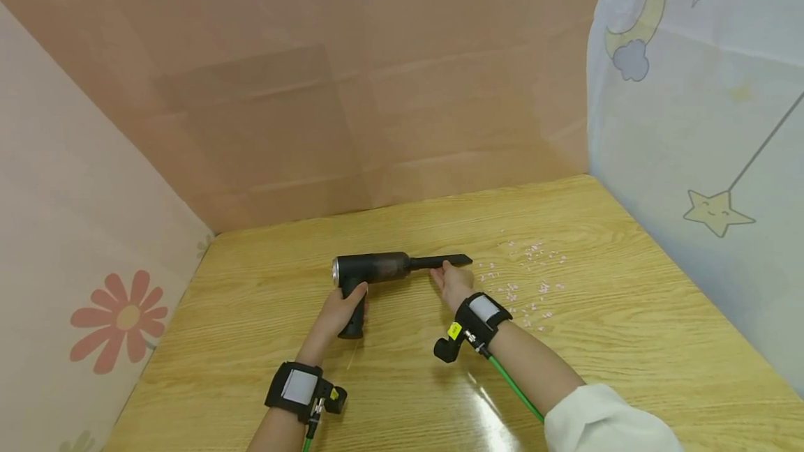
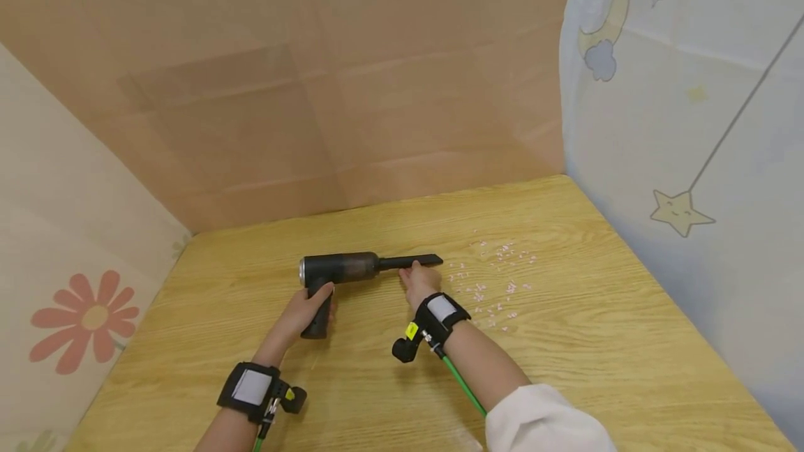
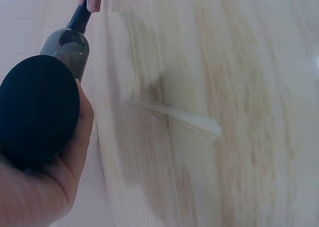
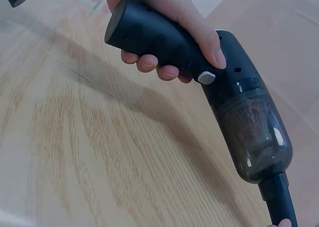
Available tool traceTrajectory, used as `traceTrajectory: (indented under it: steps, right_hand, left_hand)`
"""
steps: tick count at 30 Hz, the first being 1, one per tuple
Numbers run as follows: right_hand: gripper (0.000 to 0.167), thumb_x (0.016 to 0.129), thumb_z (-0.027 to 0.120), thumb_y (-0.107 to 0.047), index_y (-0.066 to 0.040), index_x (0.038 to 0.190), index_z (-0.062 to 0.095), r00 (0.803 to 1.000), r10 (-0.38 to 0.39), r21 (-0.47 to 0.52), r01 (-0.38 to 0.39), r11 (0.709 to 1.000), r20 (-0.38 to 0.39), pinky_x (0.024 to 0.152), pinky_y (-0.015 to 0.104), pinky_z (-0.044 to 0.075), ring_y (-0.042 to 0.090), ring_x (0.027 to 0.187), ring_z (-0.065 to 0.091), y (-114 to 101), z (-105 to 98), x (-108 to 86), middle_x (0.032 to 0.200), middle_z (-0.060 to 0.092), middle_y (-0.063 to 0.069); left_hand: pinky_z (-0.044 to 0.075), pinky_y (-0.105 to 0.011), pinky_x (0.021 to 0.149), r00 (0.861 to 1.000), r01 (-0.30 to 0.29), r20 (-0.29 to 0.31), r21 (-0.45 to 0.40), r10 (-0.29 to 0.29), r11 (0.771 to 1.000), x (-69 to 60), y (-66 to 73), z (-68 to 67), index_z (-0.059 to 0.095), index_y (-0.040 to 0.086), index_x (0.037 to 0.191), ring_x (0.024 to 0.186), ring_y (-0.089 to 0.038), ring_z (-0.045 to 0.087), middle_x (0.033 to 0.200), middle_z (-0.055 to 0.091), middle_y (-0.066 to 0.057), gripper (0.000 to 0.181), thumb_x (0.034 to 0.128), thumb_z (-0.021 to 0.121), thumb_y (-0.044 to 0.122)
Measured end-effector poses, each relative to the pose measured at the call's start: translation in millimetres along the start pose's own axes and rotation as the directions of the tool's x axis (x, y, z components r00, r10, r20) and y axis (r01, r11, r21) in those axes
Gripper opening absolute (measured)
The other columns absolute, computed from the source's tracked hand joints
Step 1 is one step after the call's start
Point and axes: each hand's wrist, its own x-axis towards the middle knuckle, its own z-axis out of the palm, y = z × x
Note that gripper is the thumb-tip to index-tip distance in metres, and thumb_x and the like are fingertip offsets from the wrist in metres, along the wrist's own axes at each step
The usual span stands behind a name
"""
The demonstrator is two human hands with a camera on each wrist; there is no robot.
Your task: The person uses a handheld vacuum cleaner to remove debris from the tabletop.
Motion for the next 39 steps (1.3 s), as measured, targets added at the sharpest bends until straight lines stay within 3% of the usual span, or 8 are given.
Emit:
traceTrajectory:
  steps: [16,28,39]
  right_hand:
    - [0.045,0.102,0.039,-0.005,0.011,0.143,0.028,1.000,-0.025,0.053,0.025,0.998,-0.004,0.105,0.025,0.043,0.032,0.132,0.046,-0.9,-7.4,-8.6,0.141,0.035,0.029]
    - [0.044,0.102,0.040,-0.006,0.011,0.141,0.032,1.000,-0.019,0.046,0.019,0.999,-0.006,0.103,0.024,0.044,0.032,0.131,0.048,-1.1,-13.5,-15.0,0.140,0.038,0.028]
    - [0.041,0.101,0.042,-0.007,0.010,0.139,0.037,1.000,-0.003,0.006,0.003,1.000,0.010,0.098,0.019,0.046,0.029,0.130,0.049,5.3,-18.0,-21.0,0.128,0.045,0.022]
  left_hand:
    - [0.048,-0.026,0.059,0.999,-0.027,0.033,0.002,0.027,1.000,-2.4,0.3,2.5,0.053,-0.007,0.107,0.062,-0.014,0.060,0.082,0.061,-0.012,0.044,0.0995,0.049,0.036]
    - [0.048,-0.026,0.059,0.999,-0.034,0.041,0.022,0.033,0.999,-6.1,0.1,3.7,0.055,-0.007,0.107,0.064,-0.015,0.061,0.084,0.063,-0.014,0.046,0.0993,0.049,0.038]
    - [0.047,-0.027,0.059,0.997,-0.046,0.063,0.022,0.044,0.999,-10.1,-6.3,-0.9,0.054,-0.007,0.104,0.061,-0.014,0.057,0.079,0.060,-0.010,0.044,0.1002,0.047,0.037]
